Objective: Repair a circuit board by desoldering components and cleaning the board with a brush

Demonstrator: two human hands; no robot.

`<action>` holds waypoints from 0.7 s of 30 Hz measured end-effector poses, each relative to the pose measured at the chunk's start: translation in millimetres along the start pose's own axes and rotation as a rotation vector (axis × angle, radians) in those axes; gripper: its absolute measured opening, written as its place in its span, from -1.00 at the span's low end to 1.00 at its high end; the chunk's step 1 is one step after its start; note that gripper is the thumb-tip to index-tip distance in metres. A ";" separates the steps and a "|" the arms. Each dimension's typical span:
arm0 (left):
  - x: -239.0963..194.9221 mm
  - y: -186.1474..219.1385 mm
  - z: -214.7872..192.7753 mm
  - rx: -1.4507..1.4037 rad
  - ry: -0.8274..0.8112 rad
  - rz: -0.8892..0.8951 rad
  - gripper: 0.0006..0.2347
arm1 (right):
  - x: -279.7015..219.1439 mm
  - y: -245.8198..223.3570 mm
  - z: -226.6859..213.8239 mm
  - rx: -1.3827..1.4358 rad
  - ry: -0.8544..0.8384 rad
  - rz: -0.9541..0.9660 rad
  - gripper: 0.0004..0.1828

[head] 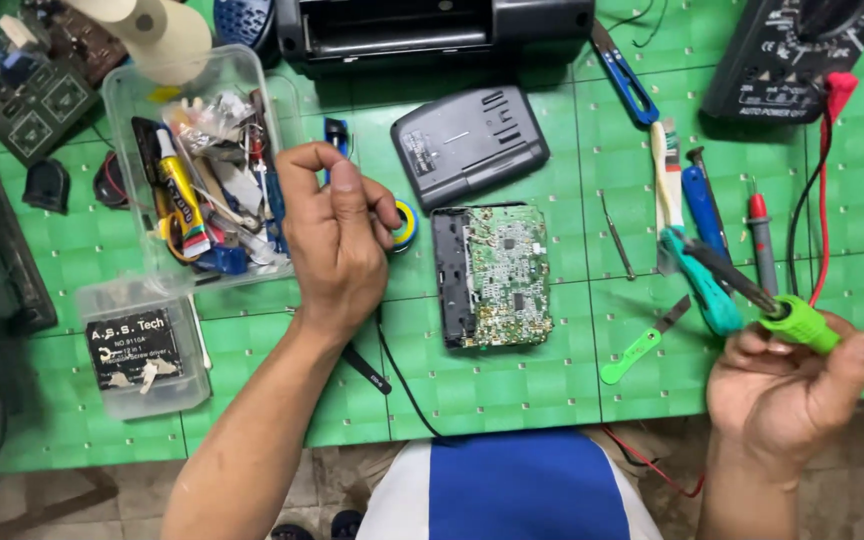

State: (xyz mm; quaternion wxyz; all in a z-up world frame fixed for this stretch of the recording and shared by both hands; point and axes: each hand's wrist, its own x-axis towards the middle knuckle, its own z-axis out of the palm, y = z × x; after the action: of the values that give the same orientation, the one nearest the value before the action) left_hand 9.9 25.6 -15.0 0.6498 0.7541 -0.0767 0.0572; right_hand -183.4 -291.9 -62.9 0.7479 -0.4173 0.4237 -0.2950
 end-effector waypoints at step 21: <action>0.0 4.4 -0.6 -0.059 0.086 0.000 -0.85 | 15.5 -13.9 -21.4 -0.038 -0.206 -0.011 -0.55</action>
State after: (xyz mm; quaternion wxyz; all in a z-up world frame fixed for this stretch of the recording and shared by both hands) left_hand 9.1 25.6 -10.6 0.6744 0.7314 -0.0503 0.0872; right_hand -196.2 -318.8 -62.9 0.7778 -0.4620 0.3478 -0.2463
